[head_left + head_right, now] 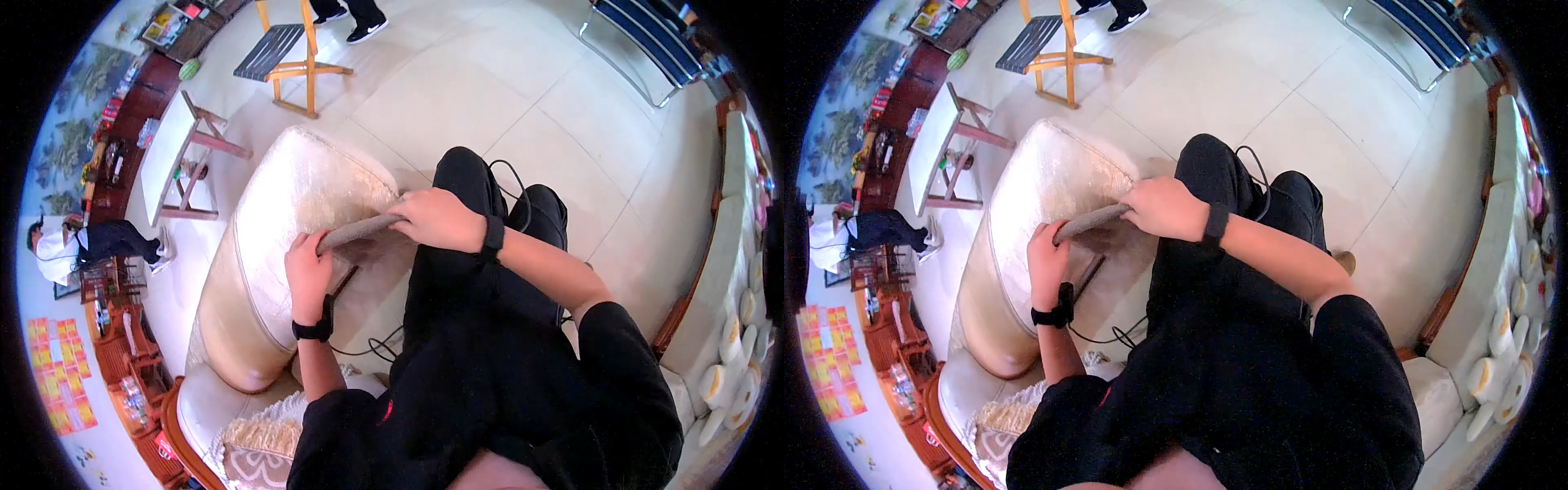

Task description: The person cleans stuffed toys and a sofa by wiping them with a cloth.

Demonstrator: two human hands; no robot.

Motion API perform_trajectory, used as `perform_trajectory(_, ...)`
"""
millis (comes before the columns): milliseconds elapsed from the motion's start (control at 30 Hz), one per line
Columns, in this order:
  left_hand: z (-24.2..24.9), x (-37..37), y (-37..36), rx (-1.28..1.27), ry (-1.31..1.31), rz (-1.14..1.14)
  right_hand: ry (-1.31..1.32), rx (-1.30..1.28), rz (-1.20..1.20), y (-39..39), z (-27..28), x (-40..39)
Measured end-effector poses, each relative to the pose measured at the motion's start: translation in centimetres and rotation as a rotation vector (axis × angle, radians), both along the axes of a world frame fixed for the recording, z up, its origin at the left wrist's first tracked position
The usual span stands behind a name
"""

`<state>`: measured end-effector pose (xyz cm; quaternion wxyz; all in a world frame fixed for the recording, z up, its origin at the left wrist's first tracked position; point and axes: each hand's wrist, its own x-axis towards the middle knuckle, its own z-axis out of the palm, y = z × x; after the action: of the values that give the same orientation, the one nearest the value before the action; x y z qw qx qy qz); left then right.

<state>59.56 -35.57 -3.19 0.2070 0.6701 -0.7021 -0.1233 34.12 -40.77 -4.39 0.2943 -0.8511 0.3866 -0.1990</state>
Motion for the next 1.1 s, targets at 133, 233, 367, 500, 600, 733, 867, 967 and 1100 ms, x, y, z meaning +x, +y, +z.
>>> perform_trajectory(133,0.8,0.7,-2.1,-0.171,-0.157,0.081,0.047,-0.194,-0.102,-2.8,0.5,1.7)
perform_trajectory(233,4.4,1.4,-3.7,-0.537,-0.127,0.16,-0.185,-0.603,-0.216,-4.9,4.8,3.3)
perform_trajectory(367,7.9,1.4,-3.9,-0.816,-0.302,0.286,-0.351,-0.767,-0.244,-5.9,8.7,4.9)
perform_trajectory(500,4.4,2.4,-2.4,-0.487,-0.286,0.177,-0.239,-0.65,-0.207,-6.3,3.6,5.8)
perform_trajectory(600,-3.0,4.8,0.0,-0.109,-0.311,0.035,-0.158,-0.521,-0.101,-4.7,-2.9,5.2)
perform_trajectory(733,-4.3,3.3,2.8,-0.073,-0.281,0.048,-0.173,-0.346,-0.001,-2.1,-5.1,3.4)
perform_trajectory(867,-3.3,2.5,3.8,-0.036,-0.207,0.018,-0.104,-0.256,0.01,-2.1,-3.6,2.4)
perform_trajectory(967,-2.2,2.5,3.4,-0.022,-0.136,-0.033,-0.033,-0.191,0.086,-3.4,-1.9,1.4)
perform_trajectory(1100,0.1,1.2,2.6,-0.146,-0.104,0.069,-0.136,-0.115,0.148,-5.2,0.7,1.2)
